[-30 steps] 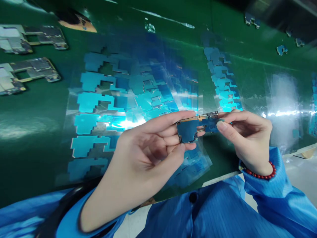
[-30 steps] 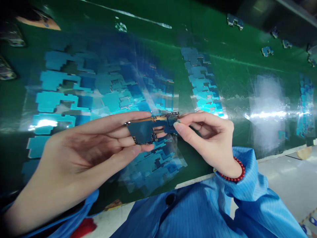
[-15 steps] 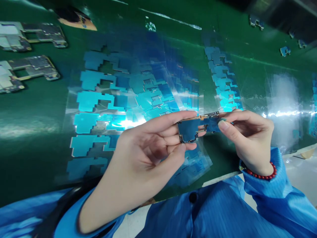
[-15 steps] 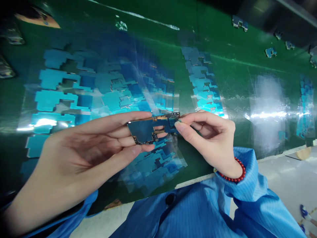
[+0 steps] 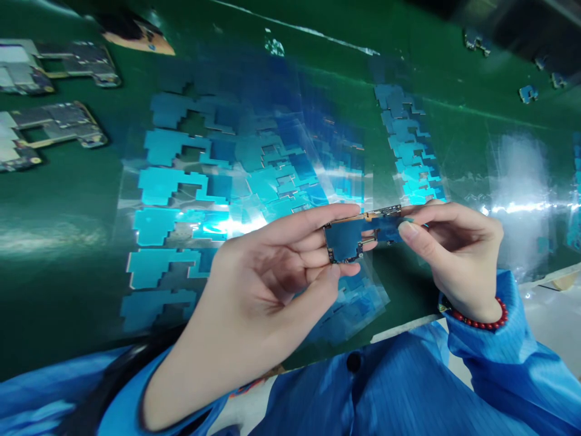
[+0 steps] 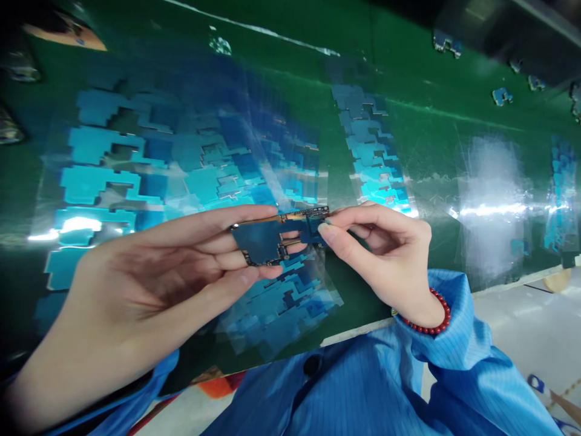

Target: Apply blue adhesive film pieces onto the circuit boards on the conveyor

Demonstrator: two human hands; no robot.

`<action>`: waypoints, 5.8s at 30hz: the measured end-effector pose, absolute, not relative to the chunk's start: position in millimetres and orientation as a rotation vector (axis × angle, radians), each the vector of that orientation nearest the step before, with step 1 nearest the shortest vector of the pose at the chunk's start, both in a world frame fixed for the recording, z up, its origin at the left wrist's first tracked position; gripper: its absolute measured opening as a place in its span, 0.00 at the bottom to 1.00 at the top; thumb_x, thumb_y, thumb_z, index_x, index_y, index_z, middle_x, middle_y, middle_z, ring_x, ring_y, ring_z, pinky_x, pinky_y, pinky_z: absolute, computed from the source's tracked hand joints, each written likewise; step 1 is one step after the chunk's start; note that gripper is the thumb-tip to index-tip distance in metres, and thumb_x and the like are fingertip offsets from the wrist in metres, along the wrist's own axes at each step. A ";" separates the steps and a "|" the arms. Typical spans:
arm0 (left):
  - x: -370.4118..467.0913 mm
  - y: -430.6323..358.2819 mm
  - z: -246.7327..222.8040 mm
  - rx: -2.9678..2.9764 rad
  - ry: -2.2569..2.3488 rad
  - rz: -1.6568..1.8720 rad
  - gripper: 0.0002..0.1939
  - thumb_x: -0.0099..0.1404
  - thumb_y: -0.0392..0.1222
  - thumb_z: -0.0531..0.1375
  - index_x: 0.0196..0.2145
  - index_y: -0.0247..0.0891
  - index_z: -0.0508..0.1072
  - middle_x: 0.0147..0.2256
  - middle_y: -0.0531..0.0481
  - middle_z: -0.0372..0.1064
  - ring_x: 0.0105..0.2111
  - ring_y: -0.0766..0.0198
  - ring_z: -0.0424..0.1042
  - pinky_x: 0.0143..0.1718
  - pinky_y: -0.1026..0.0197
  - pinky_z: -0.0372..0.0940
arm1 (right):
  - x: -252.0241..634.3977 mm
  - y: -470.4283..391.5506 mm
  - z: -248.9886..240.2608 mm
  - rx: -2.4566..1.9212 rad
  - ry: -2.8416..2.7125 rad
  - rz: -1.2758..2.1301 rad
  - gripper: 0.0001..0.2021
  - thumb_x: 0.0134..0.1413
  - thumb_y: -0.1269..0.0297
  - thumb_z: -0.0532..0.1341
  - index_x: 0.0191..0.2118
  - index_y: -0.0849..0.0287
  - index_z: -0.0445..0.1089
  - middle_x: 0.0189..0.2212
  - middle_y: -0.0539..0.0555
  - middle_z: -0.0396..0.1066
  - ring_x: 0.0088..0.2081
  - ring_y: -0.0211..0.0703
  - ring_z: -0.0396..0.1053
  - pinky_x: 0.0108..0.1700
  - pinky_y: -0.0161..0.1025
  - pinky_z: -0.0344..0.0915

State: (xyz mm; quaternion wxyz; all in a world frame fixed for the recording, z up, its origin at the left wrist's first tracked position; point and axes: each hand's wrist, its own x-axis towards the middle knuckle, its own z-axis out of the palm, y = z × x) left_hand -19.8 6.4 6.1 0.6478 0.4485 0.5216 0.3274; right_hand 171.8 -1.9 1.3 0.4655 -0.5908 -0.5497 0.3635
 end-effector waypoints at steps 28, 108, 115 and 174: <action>-14.6 3.6 1.5 0.933 1.199 0.864 0.15 0.56 0.37 0.66 0.42 0.47 0.80 0.31 0.54 0.80 0.26 0.63 0.79 0.33 0.67 0.76 | 169.8 -1.4 1.7 -1.405 -1.332 0.903 0.10 0.45 0.79 0.68 0.30 0.55 0.77 0.28 0.46 0.77 0.31 0.35 0.75 0.38 0.31 0.76; -38.7 45.5 -11.2 0.965 1.252 1.323 0.15 0.61 0.42 0.55 0.18 0.39 0.65 0.14 0.55 0.57 0.17 0.68 0.56 0.20 0.65 0.50 | 169.7 64.7 -31.6 -1.013 -2.511 0.634 0.15 0.63 0.58 0.57 0.51 0.56 0.70 0.52 0.59 0.72 0.55 0.48 0.68 0.58 0.50 0.63; -35.3 38.6 -12.9 1.507 1.393 0.938 0.17 0.61 0.55 0.58 0.25 0.39 0.73 0.21 0.52 0.68 0.22 0.63 0.64 0.25 0.63 0.56 | 175.0 79.3 -6.6 -0.917 -2.539 0.561 0.14 0.65 0.61 0.55 0.51 0.60 0.69 0.38 0.57 0.70 0.40 0.44 0.69 0.43 0.42 0.69; -31.0 35.8 -18.3 1.591 1.683 0.750 0.17 0.64 0.43 0.48 0.18 0.41 0.54 0.15 0.56 0.48 0.18 0.65 0.50 0.27 0.59 0.42 | 220.4 268.9 -47.7 -1.436 -2.079 0.363 0.28 0.40 0.48 0.69 0.47 0.56 0.67 0.36 0.59 0.77 0.40 0.53 0.76 0.46 0.47 0.71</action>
